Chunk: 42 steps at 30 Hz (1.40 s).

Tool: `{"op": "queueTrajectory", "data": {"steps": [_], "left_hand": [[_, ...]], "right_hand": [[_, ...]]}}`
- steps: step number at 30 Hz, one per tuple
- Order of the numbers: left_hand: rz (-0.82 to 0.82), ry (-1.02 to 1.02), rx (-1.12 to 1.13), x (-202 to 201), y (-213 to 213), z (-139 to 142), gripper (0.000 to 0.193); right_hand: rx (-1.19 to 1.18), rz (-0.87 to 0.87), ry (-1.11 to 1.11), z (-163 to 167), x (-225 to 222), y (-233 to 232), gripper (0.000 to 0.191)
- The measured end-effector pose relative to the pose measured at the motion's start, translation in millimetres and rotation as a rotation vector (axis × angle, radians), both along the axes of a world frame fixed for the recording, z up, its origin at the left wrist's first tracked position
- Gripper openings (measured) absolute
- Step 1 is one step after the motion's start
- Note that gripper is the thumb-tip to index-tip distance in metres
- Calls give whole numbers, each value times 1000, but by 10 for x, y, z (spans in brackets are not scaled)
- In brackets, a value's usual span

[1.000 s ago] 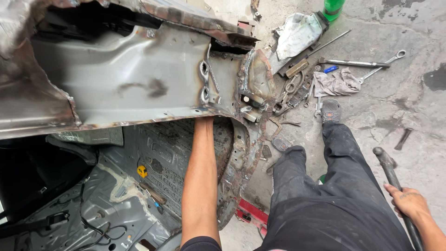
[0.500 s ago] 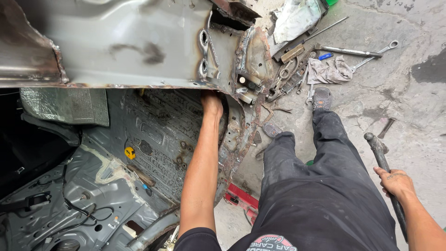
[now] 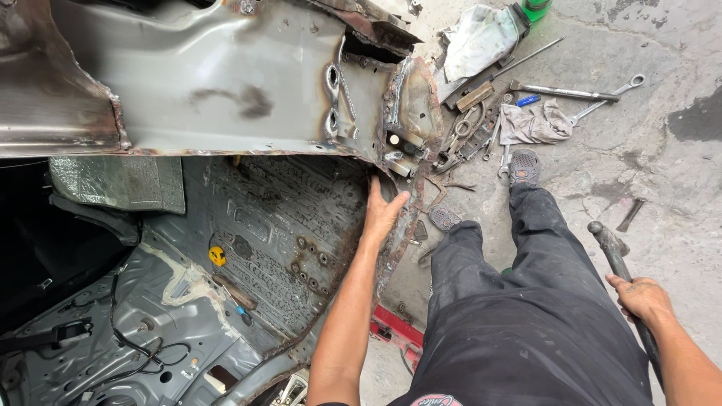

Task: The person works under a stripped car body on a lift, fitting a metal panel against the rear floor and frame rail. They press the panel into place, tap and hammer it to shape it, and run their hands along the frame to check the fit while moving around the vehicle.

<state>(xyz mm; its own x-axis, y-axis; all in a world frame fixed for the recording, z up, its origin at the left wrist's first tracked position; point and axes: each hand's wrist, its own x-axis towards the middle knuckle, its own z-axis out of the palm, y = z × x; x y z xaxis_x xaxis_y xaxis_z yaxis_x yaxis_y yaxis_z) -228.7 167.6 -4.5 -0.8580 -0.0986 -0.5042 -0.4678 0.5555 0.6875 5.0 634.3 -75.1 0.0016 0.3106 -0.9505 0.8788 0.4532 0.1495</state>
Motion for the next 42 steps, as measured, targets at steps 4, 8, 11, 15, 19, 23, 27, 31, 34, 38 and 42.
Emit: {"op": "queueTrajectory", "data": {"steps": [4,8,11,15,19,23,27,31,34,38,42], "left_hand": [[-9,76,-21,-40,100,-13,110],[-4,27,-75,-101,99,61,111],[-10,-29,-98,-137,102,123,110],[17,-32,-88,-157,117,145,113],[-26,-30,-91,-147,83,108,108],[-32,-48,-94,-129,-6,56,107],[-44,-69,-112,-122,-84,7,107],[-61,-30,-121,-123,-114,-18,103],[-41,-77,-126,-126,-124,-20,103],[-26,-102,-115,-127,-151,-28,101],[-40,-78,-112,-122,-188,-62,100]], "right_hand": [[-24,11,38,-30,-95,-27,68],[-42,27,58,-28,-194,-41,68],[-31,34,66,-21,-244,-33,66],[-16,-20,62,-15,-251,-2,62],[-15,-54,54,0,-207,25,64],[3,-37,51,18,-165,35,62],[16,21,16,48,-153,40,69],[0,51,12,81,-167,42,70],[-7,81,19,98,-207,28,72],[-43,88,35,109,-292,-6,70],[-46,138,55,107,-372,-40,72]]}}
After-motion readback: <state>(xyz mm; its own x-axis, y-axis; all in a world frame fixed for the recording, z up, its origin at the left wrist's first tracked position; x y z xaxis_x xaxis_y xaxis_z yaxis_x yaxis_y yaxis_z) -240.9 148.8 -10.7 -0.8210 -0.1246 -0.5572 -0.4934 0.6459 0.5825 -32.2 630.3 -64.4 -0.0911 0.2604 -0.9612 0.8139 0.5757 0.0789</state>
